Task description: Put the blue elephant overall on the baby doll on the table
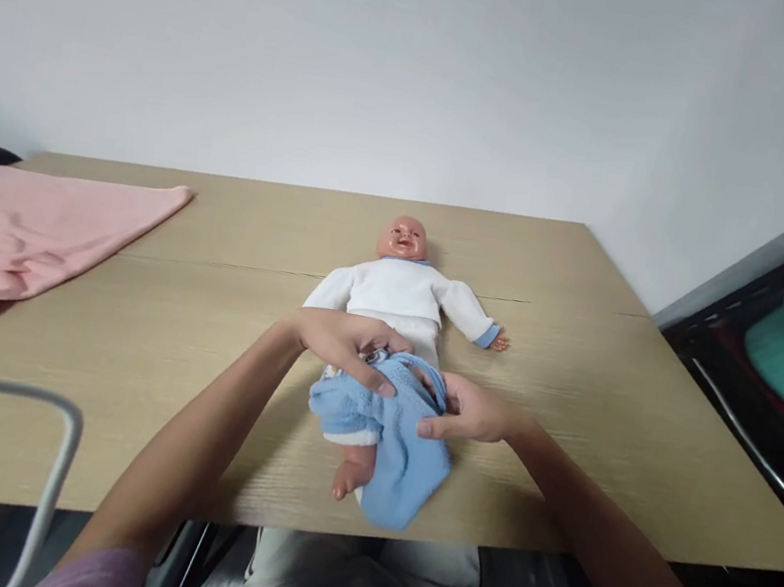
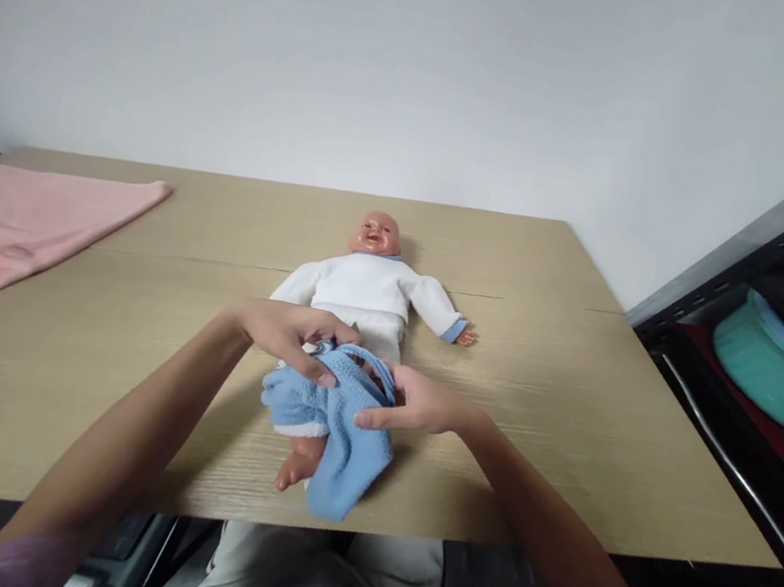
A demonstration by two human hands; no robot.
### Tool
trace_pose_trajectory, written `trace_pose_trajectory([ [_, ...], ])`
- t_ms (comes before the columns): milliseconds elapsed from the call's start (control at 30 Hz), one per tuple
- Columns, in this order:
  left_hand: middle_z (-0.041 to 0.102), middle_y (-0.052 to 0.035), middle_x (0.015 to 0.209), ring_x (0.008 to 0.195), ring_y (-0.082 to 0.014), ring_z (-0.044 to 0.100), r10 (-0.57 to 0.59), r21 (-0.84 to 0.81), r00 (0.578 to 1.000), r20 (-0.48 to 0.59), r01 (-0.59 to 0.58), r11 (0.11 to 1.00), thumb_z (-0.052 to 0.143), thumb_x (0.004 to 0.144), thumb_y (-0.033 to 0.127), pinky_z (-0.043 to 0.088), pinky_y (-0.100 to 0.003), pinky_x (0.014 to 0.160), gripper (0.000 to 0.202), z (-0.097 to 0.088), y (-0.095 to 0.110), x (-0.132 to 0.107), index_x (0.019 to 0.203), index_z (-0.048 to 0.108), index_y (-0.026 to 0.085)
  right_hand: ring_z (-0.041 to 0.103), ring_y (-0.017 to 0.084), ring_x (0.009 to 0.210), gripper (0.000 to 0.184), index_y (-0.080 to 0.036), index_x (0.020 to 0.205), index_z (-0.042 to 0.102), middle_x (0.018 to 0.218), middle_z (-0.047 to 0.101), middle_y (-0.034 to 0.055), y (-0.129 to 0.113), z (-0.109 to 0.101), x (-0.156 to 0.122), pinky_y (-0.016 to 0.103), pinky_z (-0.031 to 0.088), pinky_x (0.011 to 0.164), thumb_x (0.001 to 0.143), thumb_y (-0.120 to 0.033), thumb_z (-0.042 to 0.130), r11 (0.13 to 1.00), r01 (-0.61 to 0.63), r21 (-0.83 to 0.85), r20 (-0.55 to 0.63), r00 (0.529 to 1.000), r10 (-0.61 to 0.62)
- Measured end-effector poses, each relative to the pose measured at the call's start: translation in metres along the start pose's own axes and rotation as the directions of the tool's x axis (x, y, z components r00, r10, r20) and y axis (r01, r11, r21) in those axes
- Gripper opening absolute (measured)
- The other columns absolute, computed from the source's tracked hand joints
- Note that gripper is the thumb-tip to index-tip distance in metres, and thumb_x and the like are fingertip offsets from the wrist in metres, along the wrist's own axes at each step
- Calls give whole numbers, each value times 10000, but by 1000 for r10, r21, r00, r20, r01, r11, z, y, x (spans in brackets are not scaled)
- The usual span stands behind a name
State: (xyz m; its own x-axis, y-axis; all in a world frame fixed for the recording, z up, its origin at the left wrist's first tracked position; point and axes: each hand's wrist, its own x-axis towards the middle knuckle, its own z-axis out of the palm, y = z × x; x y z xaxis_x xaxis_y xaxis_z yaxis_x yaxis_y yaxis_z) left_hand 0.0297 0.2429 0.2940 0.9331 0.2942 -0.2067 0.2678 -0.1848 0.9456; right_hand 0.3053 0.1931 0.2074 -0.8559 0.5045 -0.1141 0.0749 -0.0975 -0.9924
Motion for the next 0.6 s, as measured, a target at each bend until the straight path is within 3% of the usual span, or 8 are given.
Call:
trace_pose_trajectory([
  [133, 708, -4, 864, 742, -162, 665, 14, -199, 999, 34, -7, 980, 934, 891, 467, 560, -241, 664, 384, 1, -26, 8, 1049, 711, 197, 632, 144, 818, 494, -196, 1143, 710, 948, 698, -24, 1, 1, -2, 261, 552, 786, 893, -546, 954, 999, 36, 27, -14, 999, -36],
  [300, 644, 33, 820, 670, -128, 589, 39, -316, 999, 5, -36, 948, 1070, 700, 404, 476, -195, 537, 504, 6, -44, 13, 1037, 747, 211, 600, 136, 826, 548, -195, 1257, 678, 969, 658, -13, 1, 7, -7, 239, 527, 760, 924, -554, 926, 979, 130, 158, -92, 989, -116],
  [433, 744, -1, 875, 742, -171, 676, 29, -261, 995, 98, -3, 965, 1067, 714, 418, 572, -242, 644, 480, 8, -43, 11, 1076, 830, 209, 552, 133, 802, 462, -182, 1210, 687, 931, 615, -17, -7, 12, -9, 233, 497, 723, 993, -554, 853, 986, 144, 82, -148, 980, -131],
  [533, 803, -22, 935, 827, -224, 745, 88, -159, 990, 110, -70, 985, 1077, 694, 443, 620, -284, 734, 467, 8, -41, 11, 1029, 851, 209, 556, 138, 821, 463, -177, 1269, 725, 952, 634, -13, -15, 10, -10, 236, 487, 723, 1005, -541, 837, 990, 125, -60, -172, 976, -134],
  [600, 827, -38, 990, 894, -253, 776, 126, -152, 984, 129, -106, 983, 1049, 747, 456, 639, -301, 773, 480, 7, -40, 12, 1113, 855, 213, 608, 160, 864, 513, -193, 1333, 743, 999, 691, -1, -21, 9, -12, 255, 516, 756, 978, -543, 863, 989, 50, -141, -136, 988, -69],
])
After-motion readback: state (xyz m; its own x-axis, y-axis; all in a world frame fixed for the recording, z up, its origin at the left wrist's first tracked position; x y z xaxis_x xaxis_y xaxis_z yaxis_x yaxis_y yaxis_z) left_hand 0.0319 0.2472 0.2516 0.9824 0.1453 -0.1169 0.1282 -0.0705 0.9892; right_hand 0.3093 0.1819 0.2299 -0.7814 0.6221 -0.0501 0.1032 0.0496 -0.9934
